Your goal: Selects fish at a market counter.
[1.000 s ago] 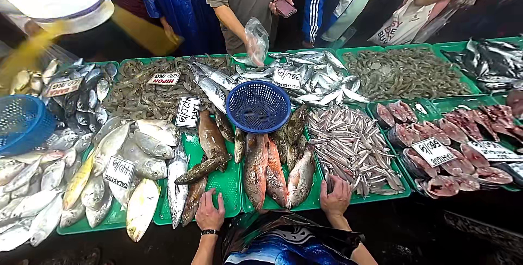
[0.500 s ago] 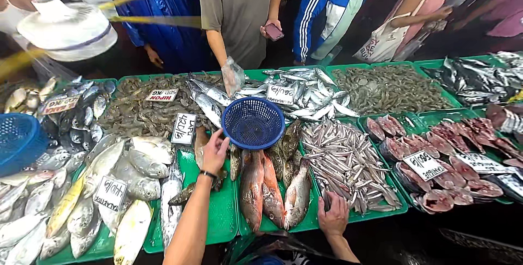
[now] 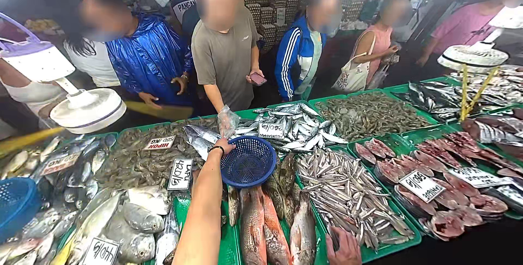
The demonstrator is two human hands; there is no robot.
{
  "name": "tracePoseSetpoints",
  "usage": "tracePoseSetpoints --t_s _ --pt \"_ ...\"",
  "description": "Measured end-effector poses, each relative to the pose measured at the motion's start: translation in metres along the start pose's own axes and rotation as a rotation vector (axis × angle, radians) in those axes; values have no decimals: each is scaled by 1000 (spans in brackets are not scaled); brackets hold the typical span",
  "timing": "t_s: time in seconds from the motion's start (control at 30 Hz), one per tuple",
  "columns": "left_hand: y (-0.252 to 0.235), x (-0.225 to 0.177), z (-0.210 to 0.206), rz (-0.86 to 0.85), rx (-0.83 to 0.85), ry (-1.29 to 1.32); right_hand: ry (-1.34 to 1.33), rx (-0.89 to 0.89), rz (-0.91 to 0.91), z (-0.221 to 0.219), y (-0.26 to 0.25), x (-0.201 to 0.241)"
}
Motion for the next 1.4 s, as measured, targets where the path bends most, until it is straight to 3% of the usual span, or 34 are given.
tracePoseSetpoints --t_s 0.13,0.23,0.33,0.47,0.53,0.7,0.93,1.13,1.4 --pt "21 5 2 133 -214 -78 11 -49 15 -12 -3 -5" --pt "23 19 -22 150 -110 -16 17 -73 25 -17 2 -11" --pt "28 29 -42 37 -32 158 21 -64 36 -18 -3 -9" --pt "72 32 -74 18 215 335 22 -38 36 -13 0 -6" --pt "94 40 -90 -1 260 439 22 -34 39 -12 -1 -6" --pt "127 90 -141 -134 23 743 35 -16 41 -12 -1 -8" --pt "178 128 -207 -235 -341 907 35 24 8 -11 -2 -7" --pt "188 132 -226 -232 -405 912 41 11 22 -12 -2 -9" --pt "165 105 -209 -309 -395 887 51 7 19 -13 -3 -10"
Point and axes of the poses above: each hand's wrist, its own y-axis away from the middle knuckle, its own z-axis out of the back of the hand, x = y × z, the point moved 1 cm from there along -y, towards the middle knuckle, and after that the axes turned 12 degrees about x, right-handed, at the moved point
